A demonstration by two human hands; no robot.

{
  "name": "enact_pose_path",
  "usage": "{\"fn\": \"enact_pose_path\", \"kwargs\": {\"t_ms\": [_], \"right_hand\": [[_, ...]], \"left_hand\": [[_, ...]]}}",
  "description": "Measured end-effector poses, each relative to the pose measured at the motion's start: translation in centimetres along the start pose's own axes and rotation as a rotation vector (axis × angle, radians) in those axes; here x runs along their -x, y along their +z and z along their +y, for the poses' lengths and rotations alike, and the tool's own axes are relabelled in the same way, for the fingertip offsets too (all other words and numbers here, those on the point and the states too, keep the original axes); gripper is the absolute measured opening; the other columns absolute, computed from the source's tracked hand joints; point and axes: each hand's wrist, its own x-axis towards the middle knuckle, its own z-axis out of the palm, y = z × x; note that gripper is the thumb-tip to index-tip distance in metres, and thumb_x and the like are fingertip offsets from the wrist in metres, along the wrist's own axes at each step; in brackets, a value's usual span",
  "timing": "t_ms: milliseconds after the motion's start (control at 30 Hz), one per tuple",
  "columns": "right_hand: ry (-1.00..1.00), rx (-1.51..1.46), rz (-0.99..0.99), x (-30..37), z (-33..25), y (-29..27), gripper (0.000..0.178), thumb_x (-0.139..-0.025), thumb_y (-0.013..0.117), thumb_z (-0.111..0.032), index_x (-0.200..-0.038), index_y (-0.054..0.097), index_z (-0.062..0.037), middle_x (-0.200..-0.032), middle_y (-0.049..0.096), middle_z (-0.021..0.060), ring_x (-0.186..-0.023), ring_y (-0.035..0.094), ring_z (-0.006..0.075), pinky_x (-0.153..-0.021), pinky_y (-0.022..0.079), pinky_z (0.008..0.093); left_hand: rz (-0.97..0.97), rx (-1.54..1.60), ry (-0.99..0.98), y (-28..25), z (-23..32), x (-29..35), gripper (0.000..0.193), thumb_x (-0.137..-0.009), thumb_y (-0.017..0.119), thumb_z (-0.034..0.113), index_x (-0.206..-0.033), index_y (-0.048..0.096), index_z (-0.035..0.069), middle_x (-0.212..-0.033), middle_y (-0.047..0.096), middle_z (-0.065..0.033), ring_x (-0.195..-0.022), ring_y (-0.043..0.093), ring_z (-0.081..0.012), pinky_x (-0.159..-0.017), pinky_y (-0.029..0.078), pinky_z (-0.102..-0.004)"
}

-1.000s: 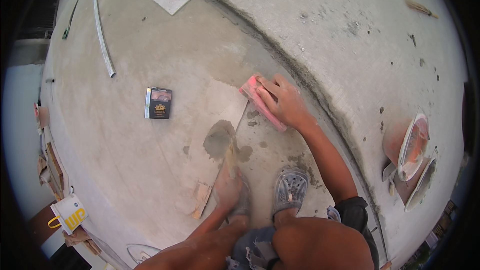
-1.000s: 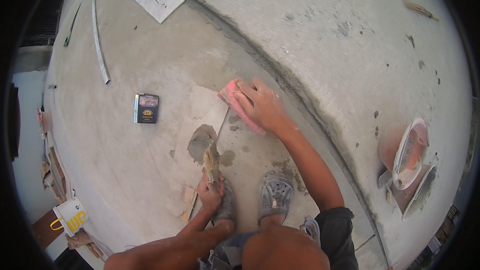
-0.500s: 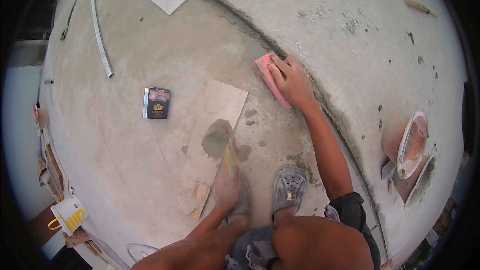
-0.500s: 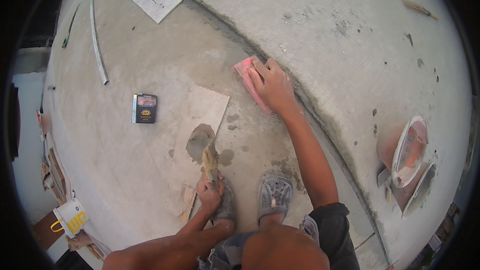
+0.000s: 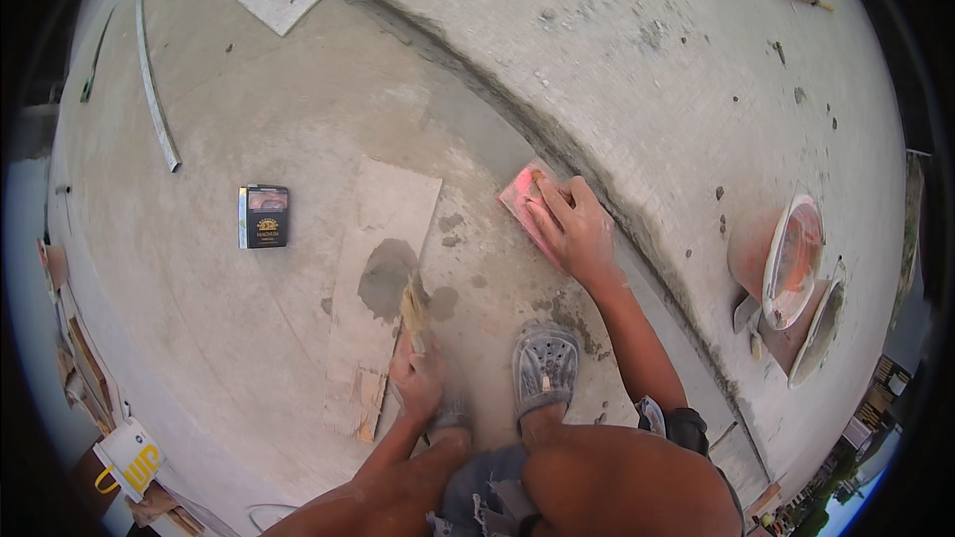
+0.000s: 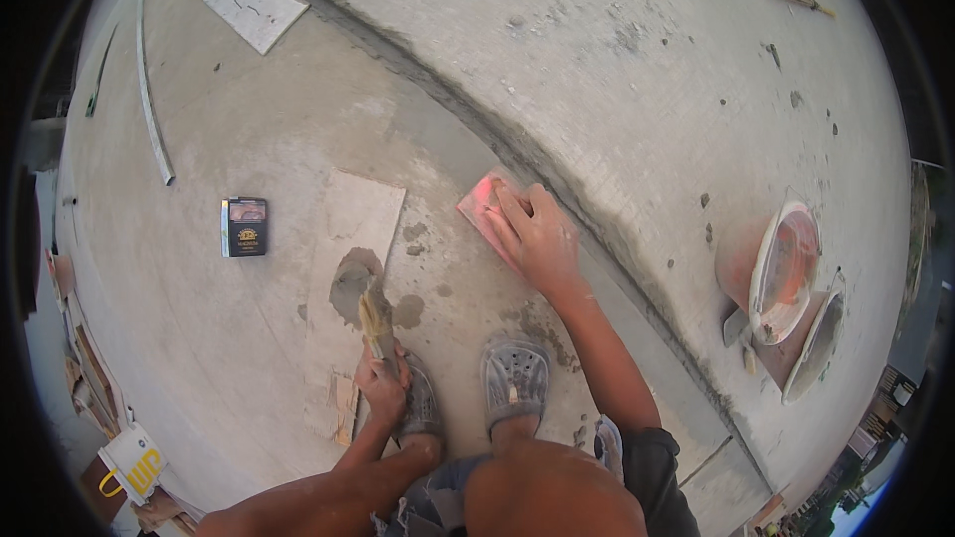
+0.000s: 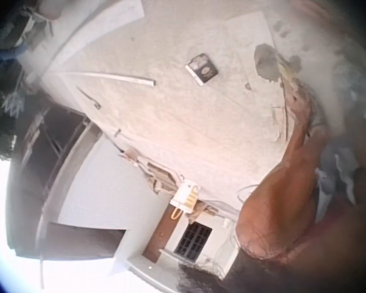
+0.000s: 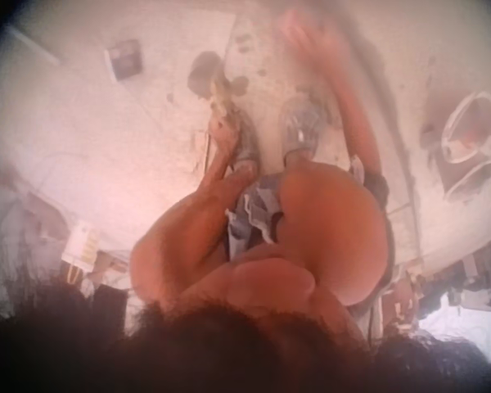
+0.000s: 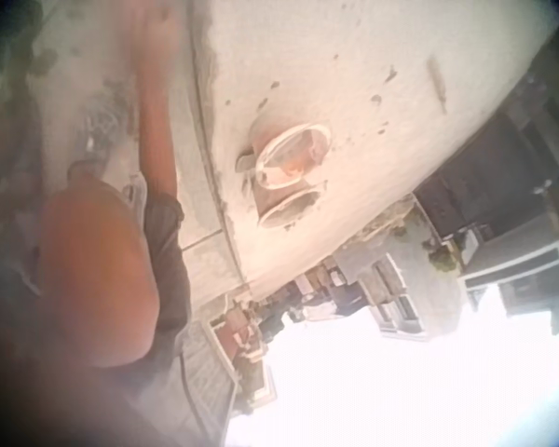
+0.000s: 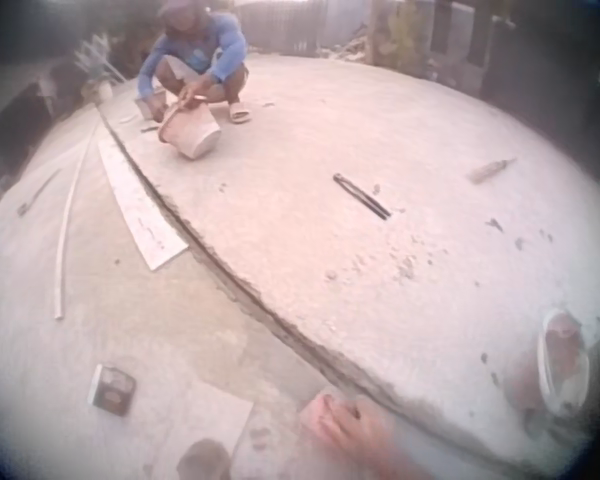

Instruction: The person smooths a wet concrete surface using a pink sponge and a brush. They repeatedly wipe the surface, occasionally dipping the sponge into a bucket of water. The person also uses a trowel to scrape and smooth the concrete.

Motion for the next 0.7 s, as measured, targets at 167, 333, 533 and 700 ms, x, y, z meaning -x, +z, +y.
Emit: {"fn": "enact_pose_path", "kwargs": {"t_ms": [167, 333, 533, 700], "right_hand": [[0.023, -0.036, -0.119, -0.8, -0.3, 0.3, 0.038, -0.098, 0.073, -0.025, -0.134, 0.072, -0.0111, -0.094, 0.058, 0.0125, -0.080, 0.062, 0.0297, -0.070, 0.053, 0.0422], [0.041, -0.101, -0.170, -1.5, -1.0, -0.1, 0.037, -0.099, 0.072, -0.027, -0.134, 0.072, -0.0137, -0.095, 0.058, 0.0121, -0.081, 0.063, 0.0301, -0.072, 0.053, 0.0444], [-0.113, -0.118, -0.187, -0.6, -1.0, 1.0, 0.036, -0.099, 0.072, -0.026, -0.132, 0.073, -0.0131, -0.095, 0.059, 0.0121, -0.081, 0.063, 0.0300, -0.070, 0.053, 0.0430], [0.064, 0.006, -0.061, 0.1, 0.9, -1.3, 0.036, -0.098, 0.073, -0.025, -0.132, 0.074, -0.0129, -0.094, 0.060, 0.0123, -0.080, 0.064, 0.0289, -0.071, 0.054, 0.0422]], "left_hand": [[-0.011, 0.057, -0.017, 0.0, 0.7, 0.1, 0.069, -0.108, 0.042, 0.064, -0.116, 0.056, -0.004, -0.082, 0.055, -0.0040, -0.051, 0.045, -0.0060, -0.045, 0.038, -0.0239], [0.001, 0.101, -0.014, 0.0, 0.6, 0.1, 0.067, -0.110, 0.041, 0.062, -0.119, 0.055, -0.004, -0.089, 0.056, -0.0051, -0.053, 0.047, -0.0061, -0.046, 0.039, -0.0236], [0.001, 0.034, 0.007, -0.2, 1.2, -0.1, 0.068, -0.109, 0.041, 0.062, -0.121, 0.054, -0.004, -0.089, 0.056, -0.0046, -0.054, 0.046, -0.0061, -0.046, 0.039, -0.0240], [-0.048, 0.117, -0.041, -0.7, 0.4, 0.2, 0.058, -0.112, 0.044, 0.047, -0.132, 0.061, -0.004, -0.088, 0.064, -0.0046, -0.072, 0.059, -0.0117, -0.064, 0.049, -0.0291]]}}
